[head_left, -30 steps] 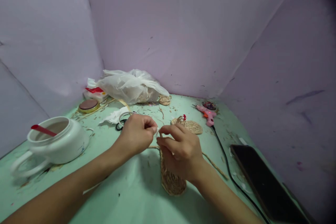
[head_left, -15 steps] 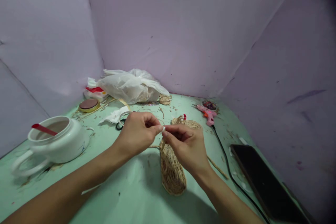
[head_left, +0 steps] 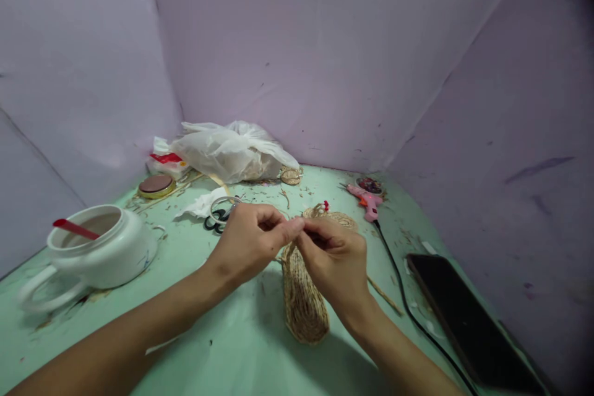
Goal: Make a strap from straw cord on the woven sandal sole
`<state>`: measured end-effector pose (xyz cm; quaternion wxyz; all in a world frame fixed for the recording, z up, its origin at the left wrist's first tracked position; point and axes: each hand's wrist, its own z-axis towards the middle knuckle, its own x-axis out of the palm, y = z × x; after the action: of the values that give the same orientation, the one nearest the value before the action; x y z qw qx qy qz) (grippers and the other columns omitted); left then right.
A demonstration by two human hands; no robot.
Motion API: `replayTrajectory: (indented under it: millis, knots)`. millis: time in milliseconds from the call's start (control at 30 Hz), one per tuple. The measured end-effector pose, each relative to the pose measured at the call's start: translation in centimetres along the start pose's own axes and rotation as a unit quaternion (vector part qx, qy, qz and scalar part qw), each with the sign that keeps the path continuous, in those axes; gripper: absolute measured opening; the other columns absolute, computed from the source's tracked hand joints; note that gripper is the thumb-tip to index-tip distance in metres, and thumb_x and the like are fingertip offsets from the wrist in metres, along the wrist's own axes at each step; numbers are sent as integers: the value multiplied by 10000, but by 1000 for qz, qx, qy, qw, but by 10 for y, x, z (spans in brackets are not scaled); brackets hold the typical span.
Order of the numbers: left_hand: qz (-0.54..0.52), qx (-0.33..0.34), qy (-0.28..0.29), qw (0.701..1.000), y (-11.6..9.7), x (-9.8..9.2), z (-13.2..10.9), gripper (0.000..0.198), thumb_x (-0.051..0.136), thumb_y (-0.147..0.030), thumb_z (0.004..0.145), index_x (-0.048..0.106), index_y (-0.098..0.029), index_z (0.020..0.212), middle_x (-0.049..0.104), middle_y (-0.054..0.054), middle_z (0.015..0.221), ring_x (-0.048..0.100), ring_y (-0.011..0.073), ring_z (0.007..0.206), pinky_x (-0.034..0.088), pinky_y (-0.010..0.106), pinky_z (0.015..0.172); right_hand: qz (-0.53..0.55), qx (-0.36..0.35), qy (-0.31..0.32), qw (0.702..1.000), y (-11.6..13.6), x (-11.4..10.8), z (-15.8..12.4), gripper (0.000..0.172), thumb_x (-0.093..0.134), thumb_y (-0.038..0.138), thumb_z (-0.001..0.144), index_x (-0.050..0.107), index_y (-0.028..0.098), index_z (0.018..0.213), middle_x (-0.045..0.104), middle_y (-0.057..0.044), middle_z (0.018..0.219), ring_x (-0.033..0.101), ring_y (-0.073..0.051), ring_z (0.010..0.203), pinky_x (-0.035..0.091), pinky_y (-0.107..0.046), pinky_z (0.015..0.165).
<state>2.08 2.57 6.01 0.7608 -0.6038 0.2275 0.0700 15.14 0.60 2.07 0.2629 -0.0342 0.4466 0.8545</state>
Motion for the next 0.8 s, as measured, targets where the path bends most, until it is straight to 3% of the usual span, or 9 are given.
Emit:
replayTrajectory:
  millis: [100, 200, 400, 567, 800]
  knots:
    - [8, 5, -20, 1000, 1, 4, 1, 152, 559, -218, 672, 595, -132, 551, 556, -19, 530, 473, 96, 540, 369, 208, 543, 10, 28, -5, 1000, 1, 1, 1, 119, 607, 187, 702, 710, 143, 742, 667, -37, 624, 586, -125, 539, 459, -246, 520]
    - [15, 5, -26, 1000, 3, 6, 2, 147, 539, -179, 680, 606, -135, 557, 577, -17, 538, 494, 100, 555, 385, 207, 559, 68, 127, -3, 990, 4, 1, 3, 118, 613, 204, 671, 703, 149, 725, 664, -22, 581, 599, -131, 507, 475, -245, 496]
    - [14, -31, 9, 999, 2, 2, 5, 147, 560, -198, 667, 615, -133, 547, 604, -5, 526, 507, 105, 532, 399, 207, 534, 225, 276, 48, 933, 11, 0, 8, 98, 641, 223, 596, 658, 135, 635, 598, 15, 460, 563, -112, 416, 468, -225, 434]
    - [83, 2, 2, 997, 4, -3, 8, 143, 576, -235, 654, 636, -141, 566, 612, 9, 540, 516, 123, 551, 389, 214, 513, 262, 317, 86, 907, 9, -3, 13, 107, 643, 231, 559, 631, 129, 587, 573, 30, 463, 500, -77, 355, 472, -226, 393]
    - [96, 25, 63, 993, 8, -11, 12, 152, 596, -264, 656, 628, -148, 563, 608, 10, 530, 523, 125, 532, 394, 221, 515, 244, 330, 195, 891, 6, -7, 14, 121, 638, 241, 595, 600, 129, 566, 548, 39, 450, 453, -50, 352, 414, -189, 379]
